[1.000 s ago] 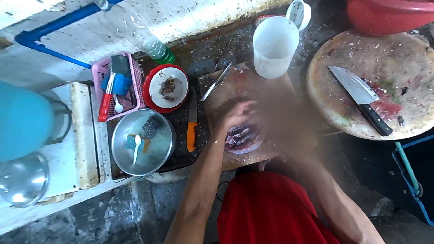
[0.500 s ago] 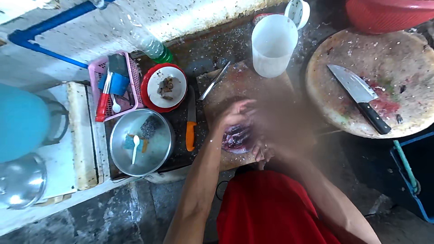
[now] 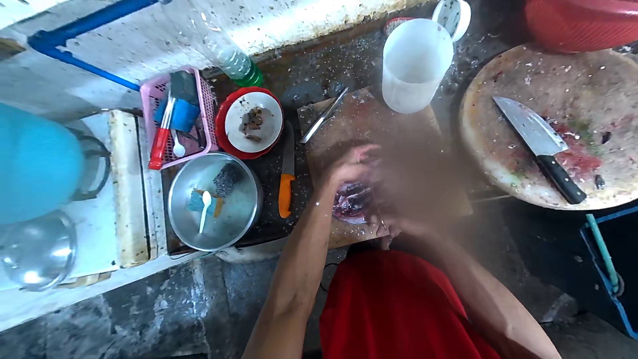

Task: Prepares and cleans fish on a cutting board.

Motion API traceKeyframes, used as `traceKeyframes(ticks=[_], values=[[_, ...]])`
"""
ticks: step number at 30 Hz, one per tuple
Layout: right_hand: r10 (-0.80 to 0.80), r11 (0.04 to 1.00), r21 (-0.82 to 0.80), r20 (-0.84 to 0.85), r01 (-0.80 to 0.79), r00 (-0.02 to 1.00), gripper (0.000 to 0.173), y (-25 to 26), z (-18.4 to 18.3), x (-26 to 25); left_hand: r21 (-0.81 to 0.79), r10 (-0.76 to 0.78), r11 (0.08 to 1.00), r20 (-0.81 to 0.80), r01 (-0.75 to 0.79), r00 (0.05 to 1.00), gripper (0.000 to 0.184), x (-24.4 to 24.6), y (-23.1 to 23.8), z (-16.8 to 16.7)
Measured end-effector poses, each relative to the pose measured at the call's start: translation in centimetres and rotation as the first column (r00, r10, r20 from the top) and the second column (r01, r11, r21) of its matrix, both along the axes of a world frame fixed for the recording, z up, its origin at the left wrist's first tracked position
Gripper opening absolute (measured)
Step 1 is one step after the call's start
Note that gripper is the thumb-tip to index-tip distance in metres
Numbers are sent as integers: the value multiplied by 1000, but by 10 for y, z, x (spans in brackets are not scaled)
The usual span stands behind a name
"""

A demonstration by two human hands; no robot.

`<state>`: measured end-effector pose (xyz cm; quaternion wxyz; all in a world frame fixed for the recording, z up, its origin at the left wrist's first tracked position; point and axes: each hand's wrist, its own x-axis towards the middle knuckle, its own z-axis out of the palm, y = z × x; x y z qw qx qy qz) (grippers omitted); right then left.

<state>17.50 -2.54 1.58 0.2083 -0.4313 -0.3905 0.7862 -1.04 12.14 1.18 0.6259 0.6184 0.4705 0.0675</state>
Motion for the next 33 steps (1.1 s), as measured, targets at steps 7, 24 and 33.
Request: traceKeyframes(ticks=[7, 24, 33], values=[[23, 987, 162, -5, -22, 1000, 42, -17, 26, 10, 12, 18, 1000, -14, -18, 1000, 59, 0, 0, 2], [57, 995, 70, 148, -68, 987, 39, -12, 11, 3, 26, 49, 998, -6, -49, 999, 56, 2, -3, -1], [21, 987, 159, 60, -30, 998, 41, -30, 26, 7, 20, 69, 997, 5, -69, 998, 55, -1, -2, -1]])
